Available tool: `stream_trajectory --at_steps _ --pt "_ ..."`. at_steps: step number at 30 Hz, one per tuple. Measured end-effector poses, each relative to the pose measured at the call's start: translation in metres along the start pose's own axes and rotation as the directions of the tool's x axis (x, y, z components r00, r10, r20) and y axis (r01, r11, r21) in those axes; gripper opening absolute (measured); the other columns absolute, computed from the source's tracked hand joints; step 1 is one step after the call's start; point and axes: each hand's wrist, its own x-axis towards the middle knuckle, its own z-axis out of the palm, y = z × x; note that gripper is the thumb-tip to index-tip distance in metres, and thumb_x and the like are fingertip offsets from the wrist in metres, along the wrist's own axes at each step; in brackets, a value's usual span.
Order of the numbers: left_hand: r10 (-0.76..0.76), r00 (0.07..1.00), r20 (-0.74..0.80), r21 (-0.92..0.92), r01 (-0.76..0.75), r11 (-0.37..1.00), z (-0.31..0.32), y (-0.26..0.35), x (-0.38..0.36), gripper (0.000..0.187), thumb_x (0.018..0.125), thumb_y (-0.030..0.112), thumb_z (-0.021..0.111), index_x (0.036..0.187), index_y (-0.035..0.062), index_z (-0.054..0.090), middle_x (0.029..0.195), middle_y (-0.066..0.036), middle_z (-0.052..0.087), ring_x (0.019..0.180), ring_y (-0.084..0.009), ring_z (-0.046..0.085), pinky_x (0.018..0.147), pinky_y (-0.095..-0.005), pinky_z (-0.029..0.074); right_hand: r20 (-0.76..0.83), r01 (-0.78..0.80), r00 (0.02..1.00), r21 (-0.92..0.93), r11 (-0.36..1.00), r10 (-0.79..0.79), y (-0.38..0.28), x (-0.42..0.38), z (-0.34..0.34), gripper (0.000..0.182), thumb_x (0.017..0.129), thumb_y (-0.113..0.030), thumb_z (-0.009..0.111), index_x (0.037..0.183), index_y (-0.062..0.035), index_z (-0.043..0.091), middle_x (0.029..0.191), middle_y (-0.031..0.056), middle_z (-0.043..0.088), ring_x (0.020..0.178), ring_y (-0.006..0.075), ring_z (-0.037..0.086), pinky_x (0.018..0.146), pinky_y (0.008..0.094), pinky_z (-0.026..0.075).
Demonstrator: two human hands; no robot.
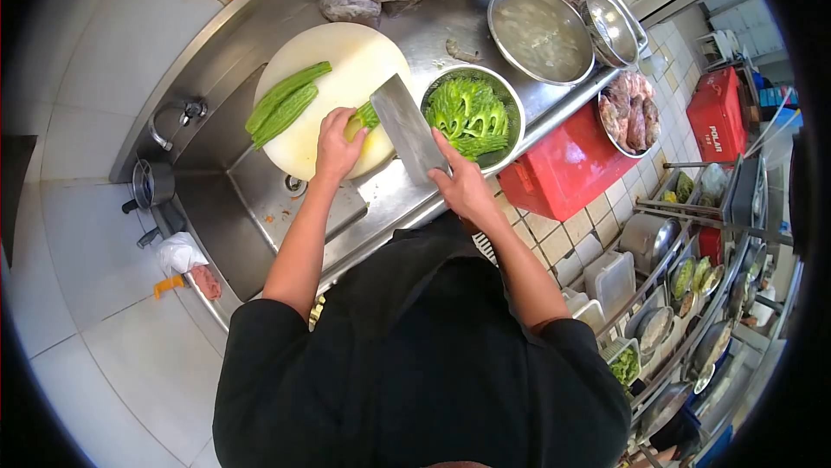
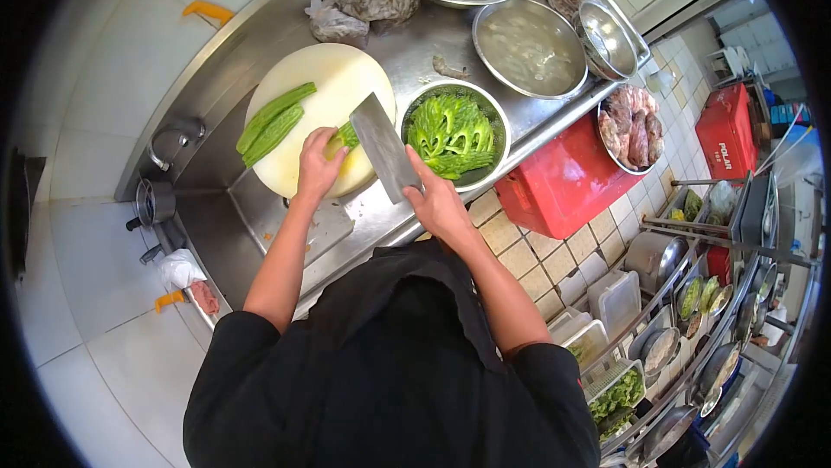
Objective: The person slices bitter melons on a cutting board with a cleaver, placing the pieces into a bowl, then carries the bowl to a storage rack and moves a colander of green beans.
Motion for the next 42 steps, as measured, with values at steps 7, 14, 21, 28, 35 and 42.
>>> stream_trajectory --at_steps 7,14,21,28,35,42 --pt "-0.078 0.995 0.060 -0.041 0.081 0.996 -0.007 0.003 0.014 0.039 0.081 0.015 0.083 0.116 -0.0001 0.074 0.120 -0.019 0.072 0.115 -0.0340 0.066 0.103 -0.0400 0.051 0.011 -0.058 0.998 -0.115 0.992 0.059 -0.015 0.012 0.005 0.076 0.095 -0.016 0.067 0.162 -0.0246 0.035 0.113 0.0327 0.069 0.112 0.0490 0.064 0.099 0.0490 0.049" --pt "-0.084 0.995 0.055 -0.036 0.086 0.996 -0.010 0.007 0.014 0.035 0.080 0.016 0.085 0.111 0.0015 0.079 0.116 -0.017 0.075 0.110 -0.0315 0.070 0.100 -0.0385 0.054 -0.047 0.083 0.995 -0.157 0.984 -0.092 -0.004 0.046 0.042 0.073 0.093 -0.015 0.064 0.161 -0.0209 0.037 0.096 0.0325 0.070 0.093 0.0515 0.067 0.088 0.0557 0.051" --pt "-0.118 0.993 -0.018 -0.138 0.114 0.984 -0.004 0.002 0.010 0.033 0.080 0.013 0.083 0.109 -0.0011 0.078 0.111 -0.018 0.074 0.105 -0.0334 0.069 0.097 -0.0402 0.053 0.048 0.129 0.991 -0.112 0.985 -0.124 0.020 0.018 0.042 0.072 0.094 -0.016 0.065 0.161 -0.0172 0.038 0.103 0.0319 0.070 0.099 0.0484 0.067 0.092 0.0506 0.051" --pt "-0.043 0.999 -0.033 -0.085 0.040 0.996 0.004 0.008 0.014 0.033 0.081 0.012 0.081 0.111 0.0019 0.073 0.119 -0.014 0.070 0.112 -0.0322 0.064 0.100 -0.0415 0.051 -0.004 -0.014 1.000 -0.033 0.999 0.014 0.005 -0.009 -0.005 0.070 0.093 -0.012 0.068 0.159 -0.0174 0.043 0.124 0.0331 0.066 0.112 0.0477 0.066 0.099 0.0443 0.050" --pt "-0.032 0.999 -0.007 -0.016 0.031 0.999 0.006 0.021 0.016 0.031 0.079 0.011 0.081 0.109 0.0045 0.075 0.115 -0.012 0.072 0.109 -0.0326 0.065 0.097 -0.0422 0.052 -0.031 -0.020 0.999 -0.107 0.994 0.017 -0.013 0.022 -0.011 0.072 0.093 -0.014 0.067 0.159 -0.0219 0.042 0.108 0.0340 0.069 0.106 0.0493 0.066 0.094 0.0494 0.051" --pt "-0.028 1.000 0.004 -0.013 0.028 1.000 0.009 0.017 0.019 0.027 0.078 0.011 0.082 0.103 0.0034 0.078 0.112 -0.013 0.074 0.106 -0.0323 0.067 0.095 -0.0413 0.054 -0.044 0.075 0.996 -0.133 0.988 -0.081 0.004 0.053 0.011 0.073 0.093 -0.015 0.067 0.160 -0.0232 0.041 0.098 0.0315 0.070 0.095 0.0490 0.068 0.089 0.0518 0.052"
